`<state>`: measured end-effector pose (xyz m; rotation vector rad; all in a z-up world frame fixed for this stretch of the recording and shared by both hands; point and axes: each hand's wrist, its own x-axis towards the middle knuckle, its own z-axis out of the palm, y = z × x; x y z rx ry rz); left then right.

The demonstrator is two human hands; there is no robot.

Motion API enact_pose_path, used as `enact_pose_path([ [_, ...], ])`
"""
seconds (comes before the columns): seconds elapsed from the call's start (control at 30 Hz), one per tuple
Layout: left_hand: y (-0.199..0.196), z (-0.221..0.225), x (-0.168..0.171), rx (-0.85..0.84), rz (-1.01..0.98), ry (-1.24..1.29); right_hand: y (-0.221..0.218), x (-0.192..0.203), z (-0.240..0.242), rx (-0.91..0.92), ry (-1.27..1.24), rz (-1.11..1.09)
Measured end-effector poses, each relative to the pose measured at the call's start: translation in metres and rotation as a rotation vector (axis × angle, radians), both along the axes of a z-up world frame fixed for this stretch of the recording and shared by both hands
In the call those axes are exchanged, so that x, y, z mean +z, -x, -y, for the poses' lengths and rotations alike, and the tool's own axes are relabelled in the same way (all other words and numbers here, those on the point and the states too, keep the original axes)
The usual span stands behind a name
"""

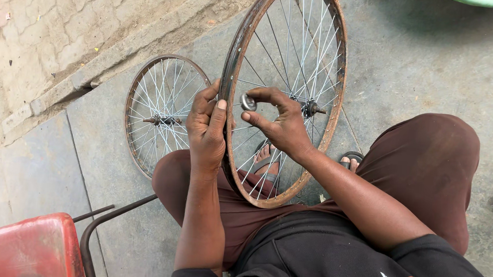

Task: The person works on a bicycle wheel rim by hand, inserting small metal components into the holes along the inner edge of the rim. They hold the rim on their lap, moving it around to reach different sections.

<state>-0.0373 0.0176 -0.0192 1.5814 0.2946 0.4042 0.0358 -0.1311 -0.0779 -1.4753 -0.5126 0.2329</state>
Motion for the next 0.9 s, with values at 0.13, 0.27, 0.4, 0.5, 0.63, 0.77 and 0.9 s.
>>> enact_pose_path([
  [0.13,0.002,-0.001,-0.006,-0.004,0.09,-0.164,-0.01,-0.011,-0.013,0.175,-0.076,-0.022],
  [0.27,0.006,0.002,-0.006,-0.001,0.097,-0.232,-0.022,-0.022,-0.021,0.321,-0.183,-0.273],
  [0.4,0.005,0.002,-0.005,0.004,0.105,-0.234,-0.021,-0.02,-0.01,0.367,-0.234,-0.209],
  [0.5,0.005,0.001,-0.004,-0.026,0.131,-0.169,-0.01,-0.011,-0.009,0.225,-0.31,-0.082],
  [0.63,0.004,0.004,-0.001,-0.032,0.078,-0.189,-0.005,-0.002,-0.018,0.177,0.133,-0.121],
  [0.77,0.004,0.003,0.002,-0.016,0.091,-0.217,-0.012,-0.008,-0.009,0.322,-0.103,-0.226],
  [0.9,0.002,0.001,0.001,0.024,0.087,-0.262,-0.008,-0.017,-0.005,0.298,-0.4,-0.357],
])
